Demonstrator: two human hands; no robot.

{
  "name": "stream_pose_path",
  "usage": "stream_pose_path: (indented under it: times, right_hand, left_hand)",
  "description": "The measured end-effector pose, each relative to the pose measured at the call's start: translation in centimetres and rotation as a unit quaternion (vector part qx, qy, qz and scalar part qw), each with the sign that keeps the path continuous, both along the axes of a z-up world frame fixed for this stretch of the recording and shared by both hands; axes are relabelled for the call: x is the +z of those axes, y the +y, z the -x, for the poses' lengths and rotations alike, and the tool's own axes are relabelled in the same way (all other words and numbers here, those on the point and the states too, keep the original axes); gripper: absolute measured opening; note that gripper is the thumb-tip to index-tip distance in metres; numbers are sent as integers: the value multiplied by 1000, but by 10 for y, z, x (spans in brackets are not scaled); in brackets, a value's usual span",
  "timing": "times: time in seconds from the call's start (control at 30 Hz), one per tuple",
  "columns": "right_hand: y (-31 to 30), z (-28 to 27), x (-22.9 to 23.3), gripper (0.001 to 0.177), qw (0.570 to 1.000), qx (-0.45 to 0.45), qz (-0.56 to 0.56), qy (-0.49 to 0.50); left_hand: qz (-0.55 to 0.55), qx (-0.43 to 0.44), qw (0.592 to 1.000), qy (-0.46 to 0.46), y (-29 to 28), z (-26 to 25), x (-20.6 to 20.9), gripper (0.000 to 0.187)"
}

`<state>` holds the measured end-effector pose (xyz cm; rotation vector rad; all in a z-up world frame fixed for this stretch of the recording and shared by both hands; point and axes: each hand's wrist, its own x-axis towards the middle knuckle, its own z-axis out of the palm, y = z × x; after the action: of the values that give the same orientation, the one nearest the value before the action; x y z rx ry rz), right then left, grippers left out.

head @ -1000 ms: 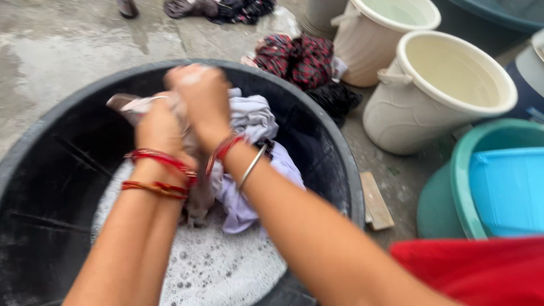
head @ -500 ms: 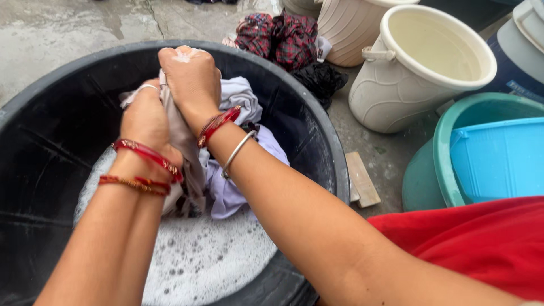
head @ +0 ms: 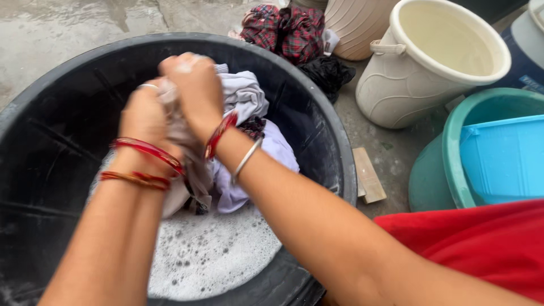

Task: The person washes clothes by hand in a large plastic tub, repeatedly scrubbing, wringing, and soaking various fabric items in soapy water.

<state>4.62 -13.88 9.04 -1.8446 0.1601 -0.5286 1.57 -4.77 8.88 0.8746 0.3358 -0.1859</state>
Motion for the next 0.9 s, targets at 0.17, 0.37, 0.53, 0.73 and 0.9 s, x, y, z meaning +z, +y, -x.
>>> stream_pose_path:
  times: [0.17, 0.37, 0.53, 0.73, 0.9]
  right_hand:
    - [71, 53, -17, 15, 884, 5, 436, -168]
    - [-15, -4, -17, 19, 990, -50, 134, 11]
    - [37, 24, -33, 7, 879, 29, 413, -238]
    - [-30, -10, -19, 11, 934, 0, 331, -135]
    - [5, 25, -17, 17, 895, 68, 335, -286]
  left_hand:
    - [-296, -25, 953, -56, 49, -14, 5, 22]
    - [-39, -17, 999, -31, -12, 3, -16, 18]
    - [-408, -62, 898, -153, 40, -45, -56, 13]
    - [73, -44, 990, -112, -29, -42, -110, 26]
    - [-157, 6, 987, -27, 14, -36, -67, 22]
